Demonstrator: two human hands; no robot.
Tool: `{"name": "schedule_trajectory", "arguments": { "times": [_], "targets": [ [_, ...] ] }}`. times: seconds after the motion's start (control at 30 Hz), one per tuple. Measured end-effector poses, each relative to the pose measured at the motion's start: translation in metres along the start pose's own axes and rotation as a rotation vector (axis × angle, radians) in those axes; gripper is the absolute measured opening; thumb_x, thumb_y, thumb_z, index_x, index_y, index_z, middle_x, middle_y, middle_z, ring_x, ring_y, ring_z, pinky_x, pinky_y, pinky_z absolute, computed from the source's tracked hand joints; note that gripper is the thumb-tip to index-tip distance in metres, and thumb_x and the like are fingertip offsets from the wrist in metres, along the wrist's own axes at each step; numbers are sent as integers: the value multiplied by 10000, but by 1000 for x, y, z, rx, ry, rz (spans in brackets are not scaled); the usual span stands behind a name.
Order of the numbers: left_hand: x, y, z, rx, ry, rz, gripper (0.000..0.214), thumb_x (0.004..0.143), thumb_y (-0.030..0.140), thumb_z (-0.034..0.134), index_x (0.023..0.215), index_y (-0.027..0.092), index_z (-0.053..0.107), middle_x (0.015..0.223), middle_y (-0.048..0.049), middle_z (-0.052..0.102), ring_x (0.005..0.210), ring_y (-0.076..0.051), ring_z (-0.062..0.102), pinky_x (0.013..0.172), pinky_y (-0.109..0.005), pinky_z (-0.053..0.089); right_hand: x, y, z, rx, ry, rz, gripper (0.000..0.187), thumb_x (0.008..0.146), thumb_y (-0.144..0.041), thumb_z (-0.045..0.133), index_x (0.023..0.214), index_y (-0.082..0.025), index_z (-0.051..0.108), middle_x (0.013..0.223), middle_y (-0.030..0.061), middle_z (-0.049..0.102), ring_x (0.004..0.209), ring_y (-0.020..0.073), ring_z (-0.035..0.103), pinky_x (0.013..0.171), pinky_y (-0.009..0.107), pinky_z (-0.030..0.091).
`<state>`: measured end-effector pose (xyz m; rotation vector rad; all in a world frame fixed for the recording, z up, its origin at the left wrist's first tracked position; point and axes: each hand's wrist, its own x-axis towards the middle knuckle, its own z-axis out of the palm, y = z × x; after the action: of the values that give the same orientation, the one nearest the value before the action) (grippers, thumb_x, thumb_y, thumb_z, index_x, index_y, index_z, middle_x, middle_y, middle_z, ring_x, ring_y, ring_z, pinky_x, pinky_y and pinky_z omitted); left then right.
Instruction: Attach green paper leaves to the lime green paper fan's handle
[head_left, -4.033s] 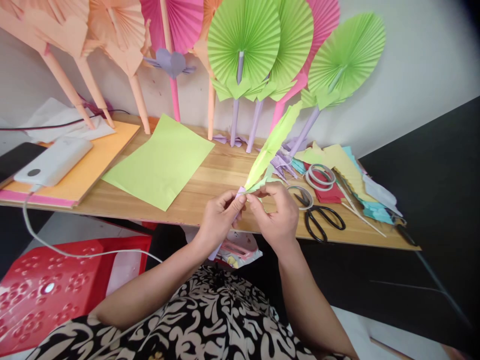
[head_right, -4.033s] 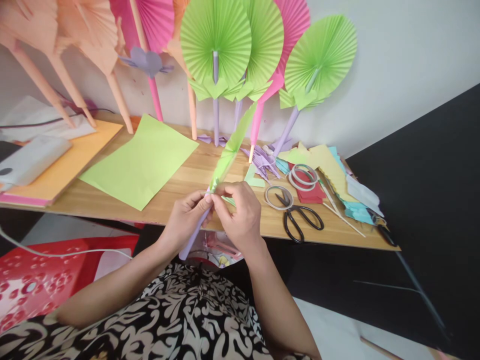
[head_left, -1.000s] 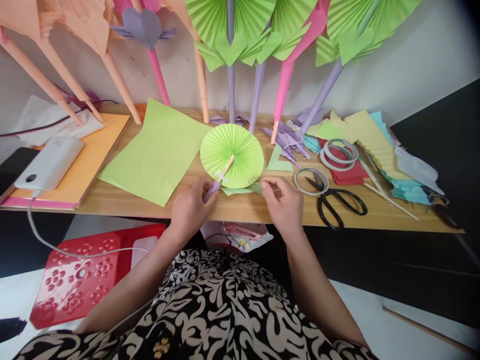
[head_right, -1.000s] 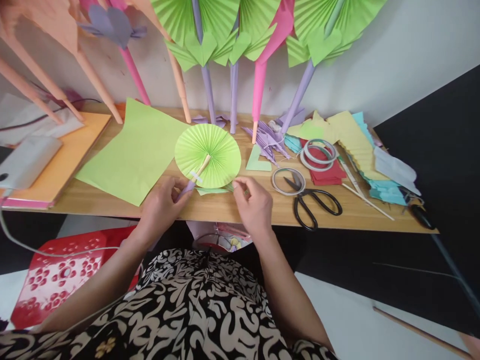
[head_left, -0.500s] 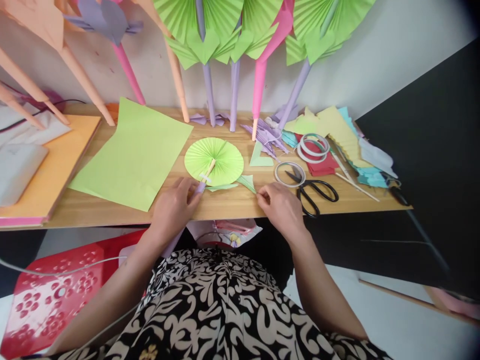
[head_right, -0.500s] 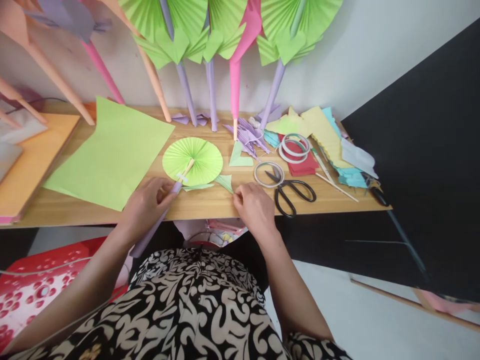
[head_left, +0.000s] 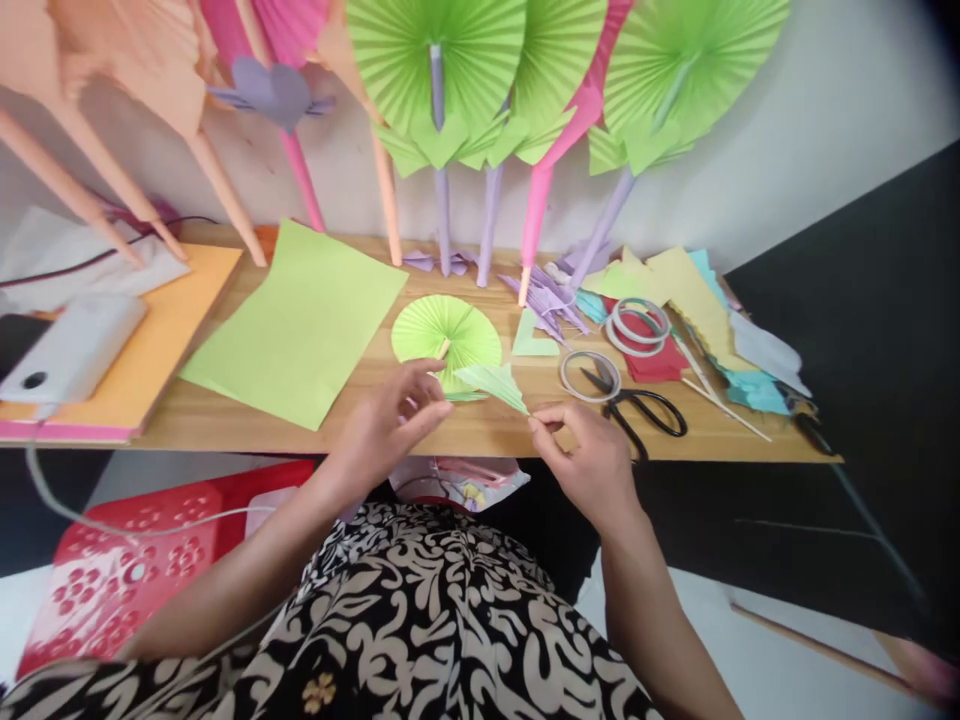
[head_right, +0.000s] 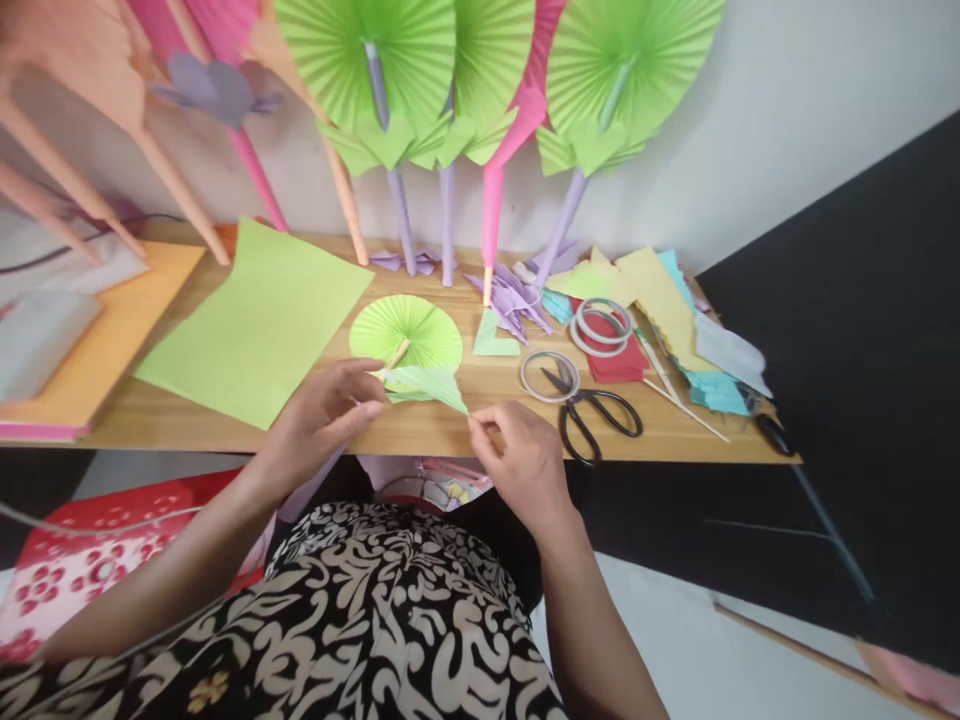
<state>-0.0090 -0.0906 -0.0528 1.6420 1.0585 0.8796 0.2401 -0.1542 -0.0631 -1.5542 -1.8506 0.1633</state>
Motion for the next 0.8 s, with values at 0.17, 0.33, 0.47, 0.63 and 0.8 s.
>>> {"name": "schedule_trajectory", "arguments": {
  "times": [0.17,0.33,0.47,0.63,0.8],
  "targets": [
    [13,-4,4,-476,-49,-243,396,832,443,748,1080,183,582,639,45,587,510,-86,492,474,-204,377,13,-15,18,10,-47,-177,155,939,-201,571,825,-249,663,825,45,765,755,201,695,705,329,501],
    [17,-13,-7,-592,7,-223,269,796,368,777,891,178,612,619,33,608,536,-83,530,517,-204,412,21,-18,26,266,-102,32,117,952,-320,616,893,-260,698,850,37,776,794,205,721,748,339,547],
    [18,-16,-17,-578,-3,-200,217,791,320,770,876,169,640,646,17,640,564,-90,561,555,-216,447,28,-13,33,662,-168,351,308,965,-510,586,967,-229,712,850,42,778,747,187,720,722,332,584],
    [20,-18,-17,-532,1,-161,154,782,263,753,872,169,670,667,5,671,592,-99,589,554,-214,452,37,-13,37,750,-223,408,368,926,-560,627,973,-214,746,843,45,772,756,177,709,756,332,594],
    [18,-20,-14,-448,49,-120,126,790,265,747,859,172,698,669,0,686,598,-107,595,562,-223,454,40,-17,42,872,-194,465,404,796,-499,782,1109,-246,743,819,9,718,763,168,676,732,328,591]
  ]
}}
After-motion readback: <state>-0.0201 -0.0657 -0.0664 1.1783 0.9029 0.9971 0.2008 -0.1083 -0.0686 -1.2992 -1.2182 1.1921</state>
